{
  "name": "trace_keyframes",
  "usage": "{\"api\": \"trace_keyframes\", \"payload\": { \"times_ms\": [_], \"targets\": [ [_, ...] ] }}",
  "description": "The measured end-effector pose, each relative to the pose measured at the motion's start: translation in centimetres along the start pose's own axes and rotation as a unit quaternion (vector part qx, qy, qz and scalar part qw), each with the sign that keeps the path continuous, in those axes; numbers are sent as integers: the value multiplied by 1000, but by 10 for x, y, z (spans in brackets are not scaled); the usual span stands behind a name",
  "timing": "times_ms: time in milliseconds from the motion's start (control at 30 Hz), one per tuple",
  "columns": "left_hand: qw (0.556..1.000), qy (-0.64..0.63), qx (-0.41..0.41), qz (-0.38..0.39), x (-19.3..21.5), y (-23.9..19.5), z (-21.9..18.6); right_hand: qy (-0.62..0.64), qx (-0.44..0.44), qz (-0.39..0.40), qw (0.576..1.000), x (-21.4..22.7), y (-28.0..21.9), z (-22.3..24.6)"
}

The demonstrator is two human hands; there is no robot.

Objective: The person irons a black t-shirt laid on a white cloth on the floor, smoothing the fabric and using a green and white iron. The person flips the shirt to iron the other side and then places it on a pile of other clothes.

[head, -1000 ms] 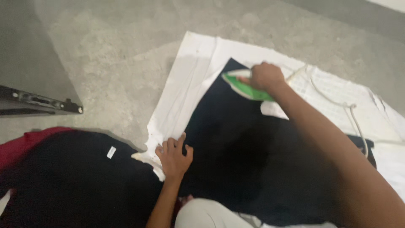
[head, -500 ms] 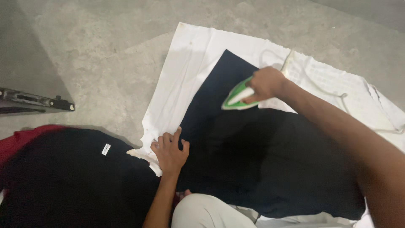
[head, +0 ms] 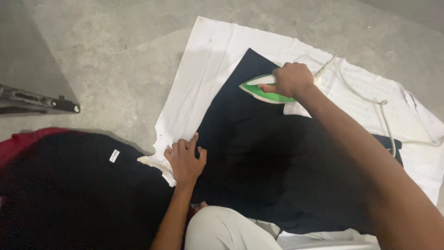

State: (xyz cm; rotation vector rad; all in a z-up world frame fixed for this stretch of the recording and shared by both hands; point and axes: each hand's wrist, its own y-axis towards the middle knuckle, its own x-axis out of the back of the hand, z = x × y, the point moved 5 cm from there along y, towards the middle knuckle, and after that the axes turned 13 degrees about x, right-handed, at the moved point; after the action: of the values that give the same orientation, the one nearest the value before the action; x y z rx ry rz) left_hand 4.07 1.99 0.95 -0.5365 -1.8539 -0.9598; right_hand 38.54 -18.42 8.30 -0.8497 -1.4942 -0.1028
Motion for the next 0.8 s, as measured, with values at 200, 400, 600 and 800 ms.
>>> {"api": "trace_keyframes", "payload": {
  "times_ms": [200,400,600,800],
  "targets": [
    [1000,-4,3,2,8,8,-4,5,32,47,998,15,-8,21],
    [1000,-1,-2,15,3,5,0,9,29,55,998,15,7,31],
    [1000,0,1,17,6,7,-4,35,-65,-58,996,26,35,-4],
    [1000,-4,15,16,18,7,-9,200,-236,-115,944,17,51,-45]
  ]
}}
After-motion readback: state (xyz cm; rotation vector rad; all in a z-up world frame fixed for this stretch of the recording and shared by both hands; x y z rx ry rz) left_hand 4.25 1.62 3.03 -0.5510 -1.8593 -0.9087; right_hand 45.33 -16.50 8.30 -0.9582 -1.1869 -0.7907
